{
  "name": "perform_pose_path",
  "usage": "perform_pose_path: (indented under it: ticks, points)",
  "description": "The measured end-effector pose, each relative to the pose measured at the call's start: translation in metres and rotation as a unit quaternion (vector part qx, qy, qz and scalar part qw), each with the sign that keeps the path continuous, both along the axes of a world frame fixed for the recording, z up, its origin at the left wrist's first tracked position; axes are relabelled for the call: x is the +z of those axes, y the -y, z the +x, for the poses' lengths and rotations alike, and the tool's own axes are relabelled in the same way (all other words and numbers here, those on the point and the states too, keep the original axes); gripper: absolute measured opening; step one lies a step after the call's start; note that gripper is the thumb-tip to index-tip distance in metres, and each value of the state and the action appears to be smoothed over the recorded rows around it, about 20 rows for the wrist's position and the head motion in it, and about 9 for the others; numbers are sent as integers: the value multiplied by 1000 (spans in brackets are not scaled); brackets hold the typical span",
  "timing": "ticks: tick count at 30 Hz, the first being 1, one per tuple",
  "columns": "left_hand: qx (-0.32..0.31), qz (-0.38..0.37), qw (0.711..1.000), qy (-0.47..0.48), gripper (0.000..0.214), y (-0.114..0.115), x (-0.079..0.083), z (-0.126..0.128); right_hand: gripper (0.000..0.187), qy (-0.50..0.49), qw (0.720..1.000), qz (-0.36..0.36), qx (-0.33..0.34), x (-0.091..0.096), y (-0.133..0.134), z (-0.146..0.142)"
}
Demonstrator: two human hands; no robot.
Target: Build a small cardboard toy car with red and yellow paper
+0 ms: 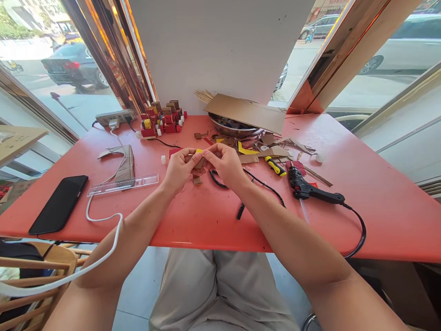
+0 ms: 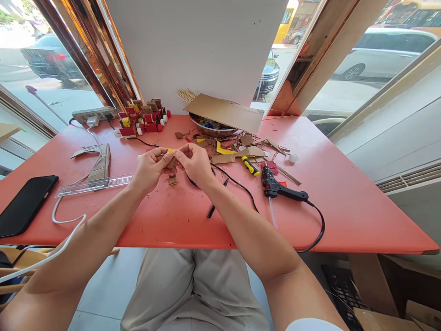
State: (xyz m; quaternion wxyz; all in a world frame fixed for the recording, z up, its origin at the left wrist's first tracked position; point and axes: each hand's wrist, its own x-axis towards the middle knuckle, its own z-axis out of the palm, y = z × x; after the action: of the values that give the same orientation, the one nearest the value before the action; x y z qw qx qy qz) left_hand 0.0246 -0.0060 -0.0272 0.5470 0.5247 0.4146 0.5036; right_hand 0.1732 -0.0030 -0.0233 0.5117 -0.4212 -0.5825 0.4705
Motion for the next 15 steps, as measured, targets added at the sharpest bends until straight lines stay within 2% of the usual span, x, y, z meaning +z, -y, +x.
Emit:
perform_pose_path:
  ticks: [4, 9, 11, 15]
  points:
    - [-20, 49, 998, -29, 53, 3, 3, 1, 45, 80, 992, 66, 76, 4, -2, 14]
    - [-62, 94, 989, -98, 47, 13, 4, 7, 25, 250, 947, 164, 118, 10, 9, 38]
    - [-68, 116, 983, -125, 41, 17, 3, 10, 24, 282, 937, 171, 119, 10, 16, 44]
    - [-59, 147, 975, -156, 32, 21, 3, 12, 24, 288, 936, 162, 122, 9, 25, 49]
